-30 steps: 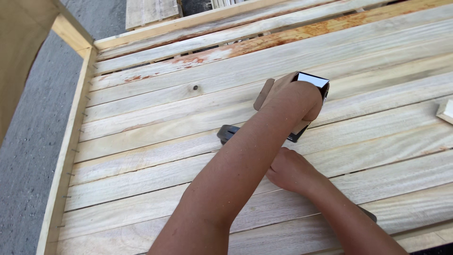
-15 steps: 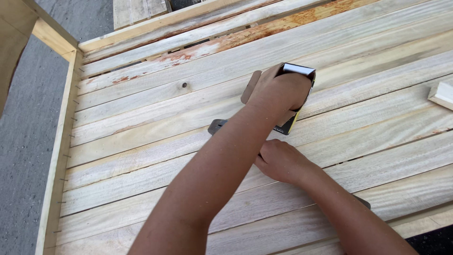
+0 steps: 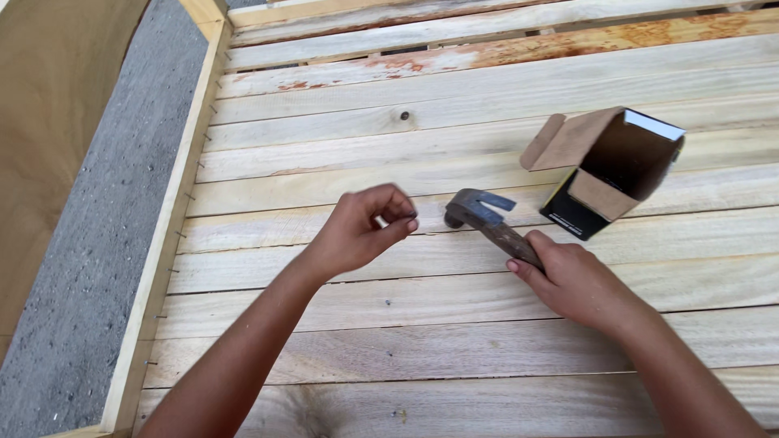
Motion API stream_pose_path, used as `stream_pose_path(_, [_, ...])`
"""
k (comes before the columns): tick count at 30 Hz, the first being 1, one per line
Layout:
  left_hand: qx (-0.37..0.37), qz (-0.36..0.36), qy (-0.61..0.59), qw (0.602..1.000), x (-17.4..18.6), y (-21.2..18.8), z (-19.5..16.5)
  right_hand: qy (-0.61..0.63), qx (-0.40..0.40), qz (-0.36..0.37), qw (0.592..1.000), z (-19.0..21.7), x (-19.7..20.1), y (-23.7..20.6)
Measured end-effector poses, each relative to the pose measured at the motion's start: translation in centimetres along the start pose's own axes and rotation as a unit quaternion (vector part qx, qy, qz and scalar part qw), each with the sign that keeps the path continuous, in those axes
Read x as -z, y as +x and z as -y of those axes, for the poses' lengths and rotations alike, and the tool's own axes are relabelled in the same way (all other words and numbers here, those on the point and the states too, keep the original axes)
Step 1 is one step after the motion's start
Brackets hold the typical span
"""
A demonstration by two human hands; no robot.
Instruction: The person hammers nails into a slatted wooden frame outdoors, taking nails from a small cardboard box and driving them one at a time along the wooden slats using a claw hammer.
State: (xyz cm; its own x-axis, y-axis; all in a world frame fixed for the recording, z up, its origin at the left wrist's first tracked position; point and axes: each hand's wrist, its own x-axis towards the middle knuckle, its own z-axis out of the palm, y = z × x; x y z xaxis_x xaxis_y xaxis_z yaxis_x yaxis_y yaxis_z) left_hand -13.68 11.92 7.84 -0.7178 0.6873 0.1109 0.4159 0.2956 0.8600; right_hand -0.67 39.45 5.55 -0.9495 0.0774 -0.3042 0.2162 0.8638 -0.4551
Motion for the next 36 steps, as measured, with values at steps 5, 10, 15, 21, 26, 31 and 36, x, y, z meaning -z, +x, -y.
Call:
stream_pose_path(5, [0.021, -0.085, -0.013, 0.996, 0.0, -5.0, 7.7, 0.02, -0.097, 0.055, 0.994, 2.7, 0.2, 2.3])
stream_pose_path(10, [0.043, -0.065, -0.015, 0.997, -0.2, -5.3, 10.1, -0.003, -0.056, 0.01, 0.998, 6.3, -1.2, 4.8])
stream_pose_path(15, [0.052, -0.057, -0.036, 0.996, 0.4, -5.1, 10.0, -0.028, -0.043, -0.003, 0.999, 7.4, -2.0, 6.3])
stream_pose_path(21, [0.055, -0.068, -0.034, 0.996, 0.7, -4.7, 10.0, 0.002, -0.103, 0.024, 0.994, 5.9, -2.1, 7.7])
stream_pose_path(26, [0.062, -0.066, -0.014, 0.996, 0.7, -4.4, 10.1, -0.02, -0.117, 0.039, 0.992, 4.8, -3.0, 8.0])
stream_pose_path(31, [0.037, -0.071, 0.023, 0.997, 0.4, -4.5, 9.9, -0.013, -0.133, 0.049, 0.99, 4.4, -3.0, 7.7])
stream_pose_path(36, [0.033, -0.068, 0.04, 0.996, 0.3, -4.5, 9.7, -0.025, -0.134, 0.056, 0.989, 4.8, -3.0, 7.7])
